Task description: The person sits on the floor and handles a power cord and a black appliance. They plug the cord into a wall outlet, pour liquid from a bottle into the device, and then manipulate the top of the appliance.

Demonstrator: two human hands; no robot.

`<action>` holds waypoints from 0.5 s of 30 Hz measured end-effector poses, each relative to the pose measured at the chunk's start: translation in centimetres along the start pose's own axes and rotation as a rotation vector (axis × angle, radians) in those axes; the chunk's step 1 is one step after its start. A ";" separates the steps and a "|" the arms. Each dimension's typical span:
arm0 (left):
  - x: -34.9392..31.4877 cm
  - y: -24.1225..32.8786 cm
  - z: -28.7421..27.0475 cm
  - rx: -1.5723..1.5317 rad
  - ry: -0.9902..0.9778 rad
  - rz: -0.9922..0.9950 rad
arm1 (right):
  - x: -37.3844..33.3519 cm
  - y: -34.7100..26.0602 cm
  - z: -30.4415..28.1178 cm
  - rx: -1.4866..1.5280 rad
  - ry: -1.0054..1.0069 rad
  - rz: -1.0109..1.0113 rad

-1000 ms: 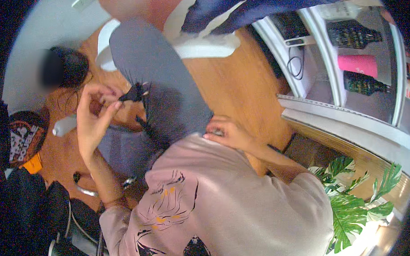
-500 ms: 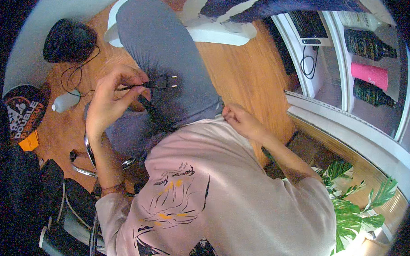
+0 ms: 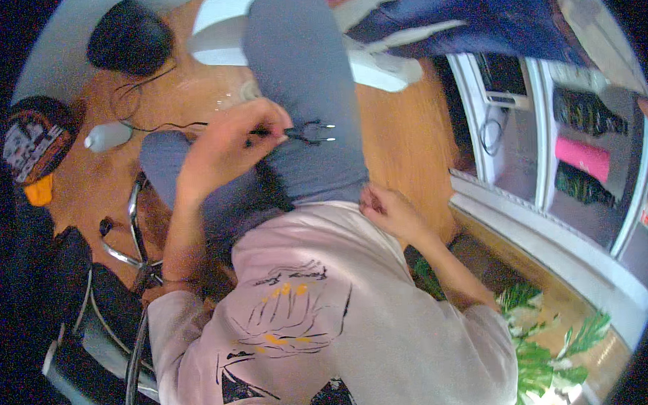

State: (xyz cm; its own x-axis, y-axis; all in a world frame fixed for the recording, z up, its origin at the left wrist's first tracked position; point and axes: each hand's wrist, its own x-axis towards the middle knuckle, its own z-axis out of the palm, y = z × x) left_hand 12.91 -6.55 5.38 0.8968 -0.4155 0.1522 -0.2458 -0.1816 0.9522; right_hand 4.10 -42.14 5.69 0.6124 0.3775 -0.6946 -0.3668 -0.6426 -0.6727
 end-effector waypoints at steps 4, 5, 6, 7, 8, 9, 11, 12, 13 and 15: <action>-1.3 -0.9 -0.6 0.024 0.138 -0.115 | 1.9 -2.9 -0.7 -0.268 -0.176 0.050; -2.0 -1.2 -0.5 0.023 0.180 -0.166 | 2.3 -3.3 -0.9 -0.272 -0.165 -0.001; -2.6 -1.8 -0.2 -0.002 0.187 -0.167 | 3.0 -3.9 -0.7 -0.275 -0.171 -0.068; -3.1 -2.5 0.2 -0.003 0.199 -0.176 | 3.4 -5.0 0.0 -0.179 -0.149 -0.107; -3.4 -3.3 0.4 0.096 0.209 -0.066 | 3.9 -6.9 0.4 -0.082 -0.142 -0.146; -4.0 -3.6 0.7 0.197 0.202 0.025 | 4.3 -9.0 1.2 0.050 -0.139 -0.169; -4.8 -3.3 0.3 0.153 0.208 0.027 | 5.0 -13.1 3.8 0.318 -0.096 -0.166; -5.0 -2.4 -0.2 0.072 0.331 0.048 | 6.2 -14.5 5.2 0.350 -0.039 -0.277; -5.5 -1.4 -0.9 -0.009 0.449 0.075 | 7.7 -16.1 6.6 0.390 0.016 -0.385; -5.4 -1.1 -2.0 0.016 0.688 0.079 | 11.9 -18.0 7.2 0.162 0.031 -0.553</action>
State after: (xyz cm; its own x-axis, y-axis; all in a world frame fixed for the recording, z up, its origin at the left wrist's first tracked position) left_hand 9.08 -2.30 4.08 0.9042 0.2312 0.3592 -0.3203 -0.1896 0.9282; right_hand 12.95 -21.33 7.74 0.7629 0.6071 -0.2223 -0.0872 -0.2441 -0.9658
